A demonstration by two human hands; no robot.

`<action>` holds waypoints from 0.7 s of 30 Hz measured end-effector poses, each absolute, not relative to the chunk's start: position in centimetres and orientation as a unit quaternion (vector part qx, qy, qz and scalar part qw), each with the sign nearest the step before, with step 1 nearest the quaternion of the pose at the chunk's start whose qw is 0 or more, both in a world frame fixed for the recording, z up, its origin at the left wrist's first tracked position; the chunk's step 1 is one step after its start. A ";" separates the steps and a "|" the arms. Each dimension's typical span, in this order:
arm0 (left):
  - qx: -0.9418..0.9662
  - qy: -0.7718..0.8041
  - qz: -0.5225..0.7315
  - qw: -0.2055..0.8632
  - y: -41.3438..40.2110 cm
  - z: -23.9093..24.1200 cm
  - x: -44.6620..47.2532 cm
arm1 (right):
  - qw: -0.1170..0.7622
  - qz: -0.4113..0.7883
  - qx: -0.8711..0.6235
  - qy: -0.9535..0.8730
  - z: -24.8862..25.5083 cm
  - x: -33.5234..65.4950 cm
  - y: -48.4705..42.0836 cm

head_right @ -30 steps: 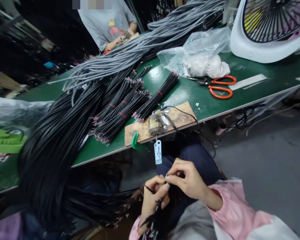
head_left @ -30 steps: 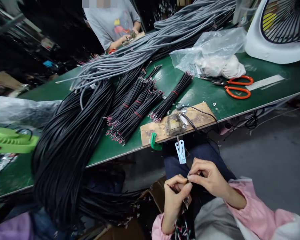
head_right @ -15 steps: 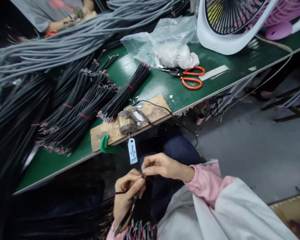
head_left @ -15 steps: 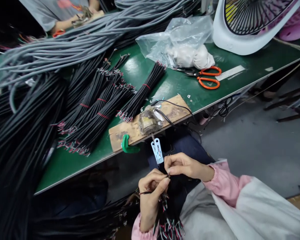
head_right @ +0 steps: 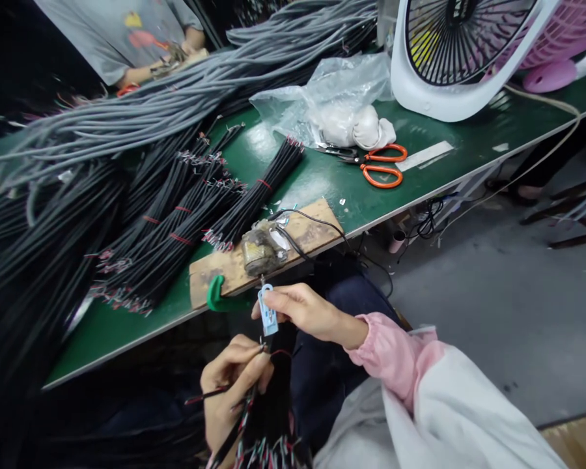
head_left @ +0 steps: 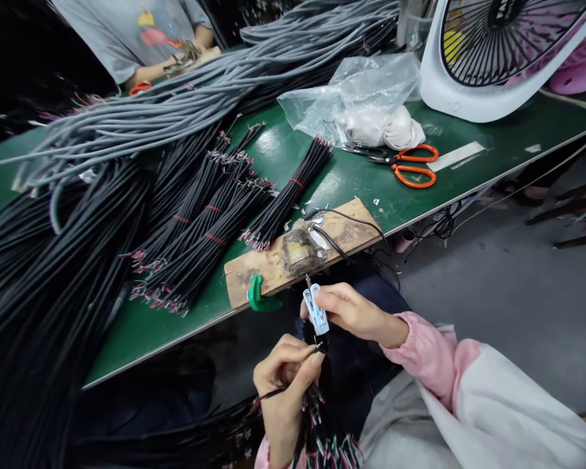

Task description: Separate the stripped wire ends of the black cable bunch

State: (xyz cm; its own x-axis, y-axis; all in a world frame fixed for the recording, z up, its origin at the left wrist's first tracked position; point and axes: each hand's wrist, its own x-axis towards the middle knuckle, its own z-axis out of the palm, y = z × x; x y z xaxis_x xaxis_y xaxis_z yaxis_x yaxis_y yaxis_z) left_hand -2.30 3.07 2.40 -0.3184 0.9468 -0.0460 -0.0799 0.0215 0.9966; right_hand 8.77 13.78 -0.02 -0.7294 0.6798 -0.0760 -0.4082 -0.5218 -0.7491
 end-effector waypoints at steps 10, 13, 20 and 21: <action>0.354 0.546 0.581 0.489 3.8 2.0 -2.0 | 0.296 0.901 -0.124 -0.290 -0.6 8.6 13.6; 0.352 0.544 0.584 0.489 3.8 2.0 -2.0 | 0.281 0.917 -0.119 -0.256 -1.8 8.7 13.4; 0.359 0.565 0.568 0.480 3.2 2.1 -2.0 | 0.301 0.885 -0.215 -0.282 -4.1 11.2 12.9; 0.363 0.566 0.564 0.480 3.0 2.1 -2.0 | 0.309 0.865 -0.236 -0.317 -4.0 11.6 12.8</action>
State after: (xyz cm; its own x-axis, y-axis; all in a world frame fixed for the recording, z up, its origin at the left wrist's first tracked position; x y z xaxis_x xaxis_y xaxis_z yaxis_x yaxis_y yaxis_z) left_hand -2.01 3.03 2.14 -0.2763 0.9519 -0.1327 -0.1301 0.0998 0.9865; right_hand 11.64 12.77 -4.02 -0.6976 0.6844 -0.2121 -0.3852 -0.6078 -0.6944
